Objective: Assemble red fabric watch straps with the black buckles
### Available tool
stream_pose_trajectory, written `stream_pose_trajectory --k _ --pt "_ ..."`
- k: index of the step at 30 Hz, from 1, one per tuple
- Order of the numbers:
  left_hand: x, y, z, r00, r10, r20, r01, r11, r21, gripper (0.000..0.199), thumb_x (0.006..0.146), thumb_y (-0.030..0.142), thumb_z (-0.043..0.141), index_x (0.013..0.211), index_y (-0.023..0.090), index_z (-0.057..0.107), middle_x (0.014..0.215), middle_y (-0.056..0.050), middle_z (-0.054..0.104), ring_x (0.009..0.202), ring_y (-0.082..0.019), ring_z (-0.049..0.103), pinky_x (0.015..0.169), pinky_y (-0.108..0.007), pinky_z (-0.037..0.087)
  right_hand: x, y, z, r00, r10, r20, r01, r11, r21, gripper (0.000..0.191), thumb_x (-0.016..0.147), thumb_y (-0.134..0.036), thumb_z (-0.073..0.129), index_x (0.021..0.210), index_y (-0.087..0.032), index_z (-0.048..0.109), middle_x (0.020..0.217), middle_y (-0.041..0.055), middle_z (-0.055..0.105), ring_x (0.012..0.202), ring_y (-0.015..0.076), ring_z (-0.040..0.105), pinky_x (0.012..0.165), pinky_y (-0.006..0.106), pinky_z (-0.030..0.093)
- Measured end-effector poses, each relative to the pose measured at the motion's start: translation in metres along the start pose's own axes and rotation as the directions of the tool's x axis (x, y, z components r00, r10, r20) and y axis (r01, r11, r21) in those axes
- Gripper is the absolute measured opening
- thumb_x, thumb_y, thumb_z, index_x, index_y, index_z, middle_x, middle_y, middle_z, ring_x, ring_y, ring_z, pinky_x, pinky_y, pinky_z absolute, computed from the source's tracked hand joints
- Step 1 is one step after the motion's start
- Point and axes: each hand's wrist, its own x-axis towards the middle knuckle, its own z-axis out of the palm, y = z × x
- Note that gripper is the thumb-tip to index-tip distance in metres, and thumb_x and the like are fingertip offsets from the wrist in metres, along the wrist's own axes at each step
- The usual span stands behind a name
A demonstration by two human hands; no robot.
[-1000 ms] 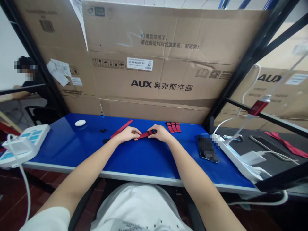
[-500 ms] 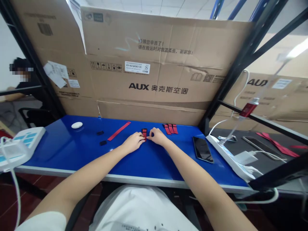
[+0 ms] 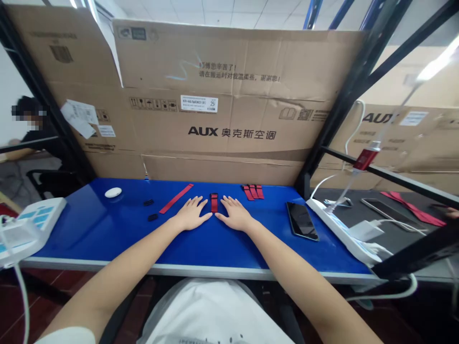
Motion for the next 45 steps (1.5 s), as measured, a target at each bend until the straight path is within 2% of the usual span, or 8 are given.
stream_pose_trajectory --k 24,27,30,33,35,40,43,45 --pt "0.002 0.002 0.003 1.000 0.000 -0.007 0.000 1.000 0.010 0.080 0.088 0.070 0.033 0.149 0.018 0.037 0.158 -0.014 0.025 0.147 -0.033 0.017 0.117 -0.049 0.014 0.000 0.001 0.000 1.000 0.000 0.006 0.000 1.000 -0.023 0.082 0.089 -0.067 0.036 0.149 -0.012 0.034 0.158 0.0140 0.024 0.148 0.0296 0.018 0.120 0.044 0.013" --pt "0.002 0.006 0.000 0.993 -0.112 -0.045 0.116 0.989 0.093 0.072 0.094 0.061 0.024 0.150 0.016 0.035 0.159 -0.015 0.023 0.147 -0.034 0.017 0.117 -0.050 0.014 -0.002 -0.002 -0.001 0.999 -0.035 -0.039 0.033 0.998 -0.044 0.073 0.092 -0.060 0.039 0.150 -0.016 0.033 0.159 0.0126 0.024 0.147 0.0309 0.021 0.118 0.047 0.017" --pt "0.003 0.008 -0.004 0.930 -0.324 -0.174 0.357 0.909 0.216 0.070 0.096 0.053 0.023 0.149 0.008 0.034 0.158 -0.021 0.022 0.146 -0.039 0.017 0.115 -0.052 0.015 -0.002 -0.010 0.000 0.975 -0.195 -0.106 0.185 0.978 -0.099 0.054 0.096 -0.042 0.041 0.147 -0.025 0.040 0.159 0.0065 0.026 0.145 0.0298 0.026 0.117 0.049 0.019" --pt "0.003 0.008 -0.008 0.856 -0.471 -0.213 0.514 0.817 0.261 0.072 0.096 0.051 0.026 0.146 0.001 0.037 0.153 -0.029 0.028 0.141 -0.043 0.027 0.111 -0.052 0.023 -0.001 -0.017 -0.001 0.942 -0.319 -0.106 0.303 0.943 -0.140 0.044 0.096 -0.029 0.039 0.138 -0.025 0.052 0.149 0.0064 0.045 0.137 0.0250 0.040 0.117 0.047 0.020" --pt "0.002 0.007 -0.010 0.845 -0.499 -0.192 0.534 0.802 0.266 0.071 0.095 0.050 0.027 0.144 -0.001 0.038 0.150 -0.032 0.031 0.137 -0.044 0.033 0.108 -0.051 0.029 0.001 -0.016 -0.002 0.951 -0.290 -0.106 0.275 0.951 -0.139 0.041 0.096 -0.029 0.040 0.132 -0.021 0.058 0.140 0.0092 0.055 0.130 0.0230 0.048 0.117 0.044 0.021" --pt "0.002 0.009 -0.009 0.915 -0.365 -0.173 0.399 0.882 0.250 0.064 0.096 0.044 0.031 0.143 0.001 0.039 0.147 -0.030 0.037 0.135 -0.043 0.038 0.105 -0.052 0.033 0.005 0.017 -0.013 0.994 0.016 -0.108 -0.032 0.989 -0.143 0.045 0.094 -0.032 0.042 0.129 -0.012 0.059 0.142 0.0161 0.051 0.133 0.0264 0.046 0.116 0.044 0.024" --pt "0.003 0.012 -0.008 0.978 -0.174 -0.111 0.190 0.969 0.156 0.060 0.097 0.038 0.033 0.145 0.003 0.038 0.150 -0.025 0.036 0.139 -0.038 0.034 0.110 -0.050 0.029 0.005 0.044 -0.020 0.977 0.190 -0.097 -0.204 0.966 -0.158 0.047 0.092 -0.023 0.042 0.135 -0.010 0.053 0.148 0.0166 0.043 0.140 0.0283 0.037 0.117 0.047 0.020" --pt "0.003 0.015 -0.007 0.998 -0.027 -0.052 0.029 0.999 0.039 0.057 0.096 0.034 0.036 0.145 0.006 0.039 0.152 -0.021 0.035 0.142 -0.033 0.031 0.115 -0.046 0.025 0.005 0.053 -0.021 0.968 0.218 -0.124 -0.237 0.957 -0.167 0.048 0.089 -0.017 0.044 0.135 -0.010 0.053 0.151 0.0163 0.039 0.143 0.0300 0.031 0.118 0.049 0.016"
